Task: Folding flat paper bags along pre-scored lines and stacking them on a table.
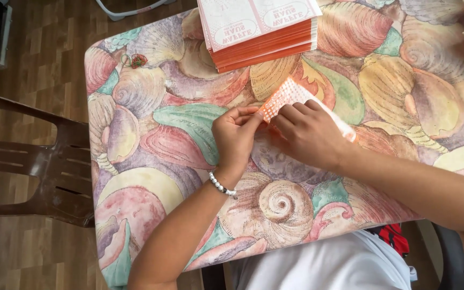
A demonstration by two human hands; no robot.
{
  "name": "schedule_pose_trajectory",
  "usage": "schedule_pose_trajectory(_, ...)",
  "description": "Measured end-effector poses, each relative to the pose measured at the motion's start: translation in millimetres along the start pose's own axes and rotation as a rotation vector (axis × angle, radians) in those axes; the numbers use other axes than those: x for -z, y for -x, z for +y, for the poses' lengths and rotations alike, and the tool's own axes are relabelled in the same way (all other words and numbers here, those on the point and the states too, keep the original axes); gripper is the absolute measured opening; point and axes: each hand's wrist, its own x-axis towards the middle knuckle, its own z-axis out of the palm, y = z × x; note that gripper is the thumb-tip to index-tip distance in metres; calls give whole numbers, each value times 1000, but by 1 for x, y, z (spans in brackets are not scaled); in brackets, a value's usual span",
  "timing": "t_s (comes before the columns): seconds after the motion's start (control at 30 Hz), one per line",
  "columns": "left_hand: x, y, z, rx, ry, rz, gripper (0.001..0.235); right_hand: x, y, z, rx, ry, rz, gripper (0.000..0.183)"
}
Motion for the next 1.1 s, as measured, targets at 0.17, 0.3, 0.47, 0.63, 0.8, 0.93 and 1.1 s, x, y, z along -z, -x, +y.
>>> schedule_pose_trajectory(0.17,17,-6,3,108,-138,-226,17,24,0,10,145,-28,-46,20)
schedule_pose_trajectory(0.3,18,-13,28,-154,-797,-350,19,43,12,18,190,-130,-167,17)
schedule_pose_trajectory(0.47,10,-24,-23,-849,-946,-618,34,36,27,20,86,-228,-267,16)
schedule_pose_trajectory(0.63,16,-24,-26,-867,-1108,-829,52,49,5,18,8,-294,-402,7)
schedule_pose_trajectory(0.8,12,-26,1,-754,-1276,-962,56,65,8,19,-104,-383,-478,8)
schedule_pose_trajectory(0.93,14,-39,-11,-731,-1245,-1024,60,68,38,30,-209,-339,-450,7)
schedule_pose_trajectory(1.1,14,-44,-20,-840,-1424,-976,74,80,71,44,-232,-341,-401,18)
